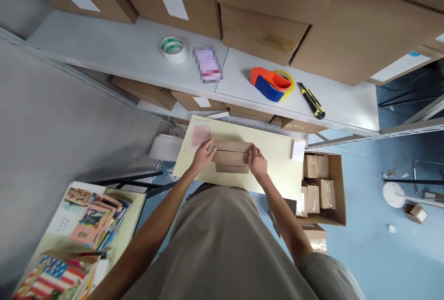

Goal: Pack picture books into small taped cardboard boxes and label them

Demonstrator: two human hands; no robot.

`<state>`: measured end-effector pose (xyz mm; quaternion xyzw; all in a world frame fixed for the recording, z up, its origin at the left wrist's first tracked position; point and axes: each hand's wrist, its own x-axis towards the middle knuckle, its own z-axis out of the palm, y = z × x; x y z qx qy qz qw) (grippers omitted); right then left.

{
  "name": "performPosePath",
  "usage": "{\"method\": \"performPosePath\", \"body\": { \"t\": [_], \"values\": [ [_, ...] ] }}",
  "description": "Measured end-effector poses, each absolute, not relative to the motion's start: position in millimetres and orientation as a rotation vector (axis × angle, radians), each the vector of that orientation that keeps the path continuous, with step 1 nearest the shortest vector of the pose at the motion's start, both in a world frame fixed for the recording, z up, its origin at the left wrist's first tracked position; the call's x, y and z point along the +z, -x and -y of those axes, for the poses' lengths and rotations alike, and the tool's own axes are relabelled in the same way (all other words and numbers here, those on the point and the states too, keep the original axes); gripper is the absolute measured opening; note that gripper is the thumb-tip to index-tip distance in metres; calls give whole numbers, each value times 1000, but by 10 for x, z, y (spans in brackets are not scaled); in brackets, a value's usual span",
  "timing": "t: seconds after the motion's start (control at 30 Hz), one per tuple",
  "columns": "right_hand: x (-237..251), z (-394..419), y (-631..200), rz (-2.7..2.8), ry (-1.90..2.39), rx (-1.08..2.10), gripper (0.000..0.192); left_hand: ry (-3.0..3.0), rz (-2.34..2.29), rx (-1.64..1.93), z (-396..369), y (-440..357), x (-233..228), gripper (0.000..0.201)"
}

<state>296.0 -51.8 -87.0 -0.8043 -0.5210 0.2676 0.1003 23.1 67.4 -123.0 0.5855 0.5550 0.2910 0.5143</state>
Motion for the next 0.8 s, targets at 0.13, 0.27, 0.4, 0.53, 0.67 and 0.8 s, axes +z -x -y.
{"method": "performPosePath", "body": {
  "t": [0.13, 0.27, 0.4, 0.53, 0.67, 0.8],
  "values": [
    [-314, 147, -2998, 1577, 2196, 461, 76, -1569, -1203, 773, -1008, -190, -721, 41],
    [338, -481, -3192, 1614, 2036, 73, 68, -1641, -1059, 905, -1442, -271, -51, 38],
    [647, -1134, -3529, 1632, 2125, -150, 67, -1642, -924, 975, -1750, -466, 458, 34],
    [596, -1606, -3874, 1610, 2223, -68, 67, -1623, -808, 996, -1875, -693, 677, 28],
    [601, -1794, -4054, 1506, 2302, 73, 74, -1630, -706, 970, -1876, -846, 720, 24],
    [715, -1632, -3879, 1459, 2355, 123, 81, -1613, -680, 956, -1790, -856, 695, 28]
  ]
}}
